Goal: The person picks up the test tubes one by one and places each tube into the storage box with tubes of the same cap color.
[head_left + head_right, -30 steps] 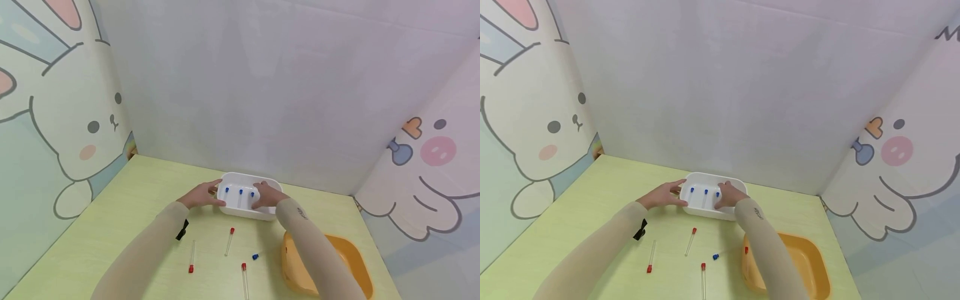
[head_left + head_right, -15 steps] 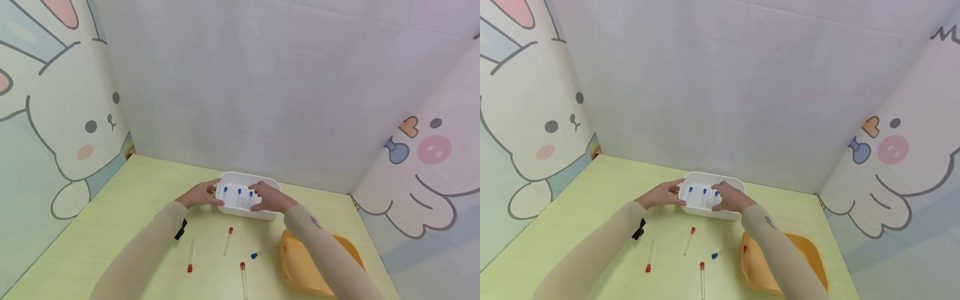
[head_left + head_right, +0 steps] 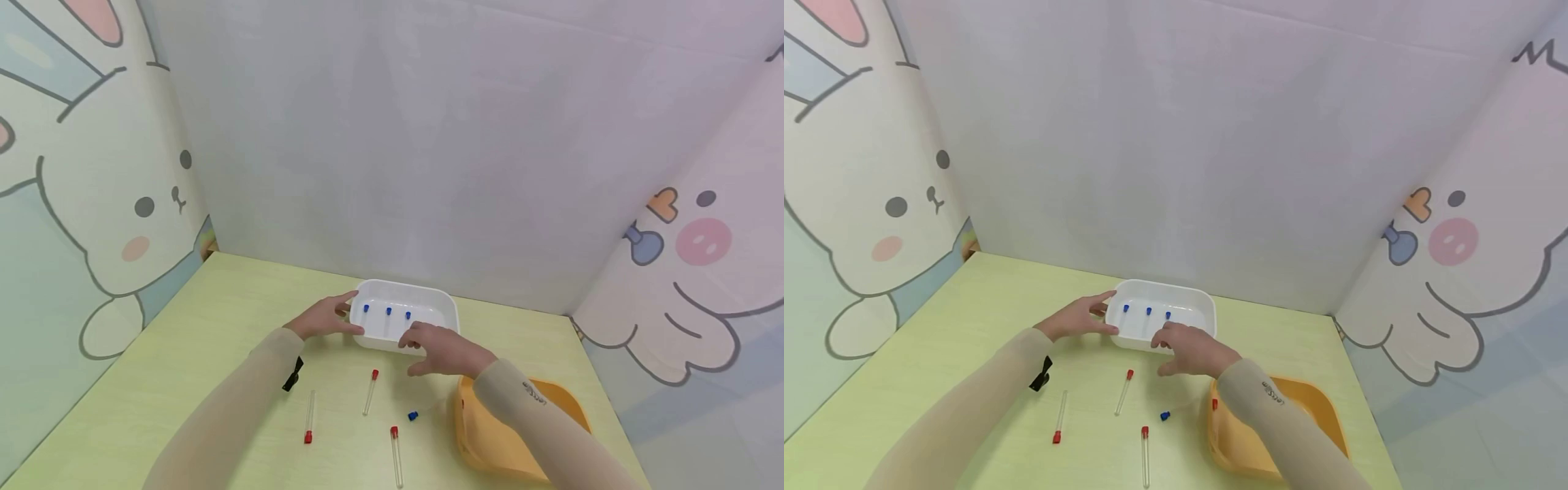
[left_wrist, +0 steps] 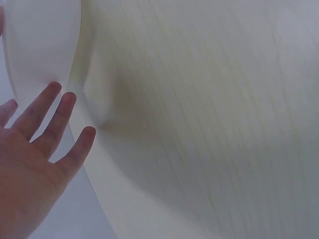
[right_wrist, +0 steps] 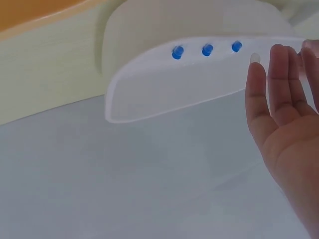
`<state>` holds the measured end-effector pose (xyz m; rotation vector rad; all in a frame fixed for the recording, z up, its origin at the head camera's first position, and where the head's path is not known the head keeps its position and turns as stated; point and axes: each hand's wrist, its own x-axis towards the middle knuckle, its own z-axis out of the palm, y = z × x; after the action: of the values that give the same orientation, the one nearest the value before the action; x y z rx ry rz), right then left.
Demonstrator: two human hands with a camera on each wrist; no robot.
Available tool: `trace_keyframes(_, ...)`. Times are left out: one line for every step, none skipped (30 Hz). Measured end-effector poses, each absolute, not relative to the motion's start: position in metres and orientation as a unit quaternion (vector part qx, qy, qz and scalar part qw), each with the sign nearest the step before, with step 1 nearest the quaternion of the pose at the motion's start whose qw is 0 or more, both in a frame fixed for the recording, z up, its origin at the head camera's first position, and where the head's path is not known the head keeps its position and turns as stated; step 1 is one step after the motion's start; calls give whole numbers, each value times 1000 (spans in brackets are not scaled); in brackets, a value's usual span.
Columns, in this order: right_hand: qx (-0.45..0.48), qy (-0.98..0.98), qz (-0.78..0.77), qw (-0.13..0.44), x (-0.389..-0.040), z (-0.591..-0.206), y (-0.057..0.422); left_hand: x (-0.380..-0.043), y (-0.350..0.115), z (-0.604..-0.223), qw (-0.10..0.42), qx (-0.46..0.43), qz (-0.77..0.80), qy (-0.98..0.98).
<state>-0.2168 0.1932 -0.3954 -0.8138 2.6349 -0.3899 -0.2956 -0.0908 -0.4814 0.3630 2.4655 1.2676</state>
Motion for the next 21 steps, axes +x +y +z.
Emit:
trace_keyframes(-293,930,-133,179,-214,-396,193,-295,-91,-481,173,125,446,869)
trace_keyframes(-298,929,-126,180,-212,-396,192,-295,-91,-481,174,122,446,869)
trace_keyframes(-304,928,-120,179,-210,-397,192,-295,-91,-481,175,120,446,869)
trace_keyframes(-306,928,-114,181,-208,-398,192,-295,-91,-480,175,120,445,870)
trace_keyframes(-311,926,-109,181,-206,-400,192,-295,-91,-481,174,121,445,870)
trace_keyframes(-313,925,-107,185,-205,-401,192,-295,-91,-481,174,121,444,871)
trace_keyframes(-313,925,-106,189,-204,-403,193,-295,-91,-481,174,121,444,871)
trace_keyframes(-312,924,-104,193,-203,-405,193,-295,-91,-481,174,121,444,871)
trace_keyframes(-312,923,-103,198,-202,-407,194,-295,-91,-481,173,123,443,871)
trace_keyframes(-309,923,-102,204,-201,-410,194,-295,-91,-481,173,124,443,871)
trace_keyframes(-309,923,-101,208,-200,-412,195,-296,-92,-482,173,125,443,871)
trace_keyframes(-308,923,-98,211,-199,-414,195,-296,-92,-482,173,125,443,871)
trace_keyframes(-308,923,-95,212,-198,-416,195,-296,-92,-482,173,126,443,870)
trace_keyframes(-309,923,-91,213,-196,-418,195,-297,-92,-482,174,127,444,870)
trace_keyframes(-309,923,-85,213,-195,-420,195,-297,-92,-482,174,127,445,869)
trace_keyframes(-309,924,-80,213,-194,-422,195,-297,-92,-482,174,127,446,869)
trace_keyframes(-310,924,-74,211,-193,-424,195,-297,-92,-483,174,128,446,869)
trace_keyframes(-311,924,-70,210,-192,-426,196,-298,-92,-483,174,128,447,868)
trace_keyframes(-310,925,-65,209,-191,-428,196,-298,-92,-483,174,128,447,868)
trace_keyframes(-310,926,-61,209,-191,-430,196,-298,-92,-483,173,128,447,868)
trace_keyframes(-313,926,-54,206,-190,-431,197,-298,-92,-483,173,129,446,869)
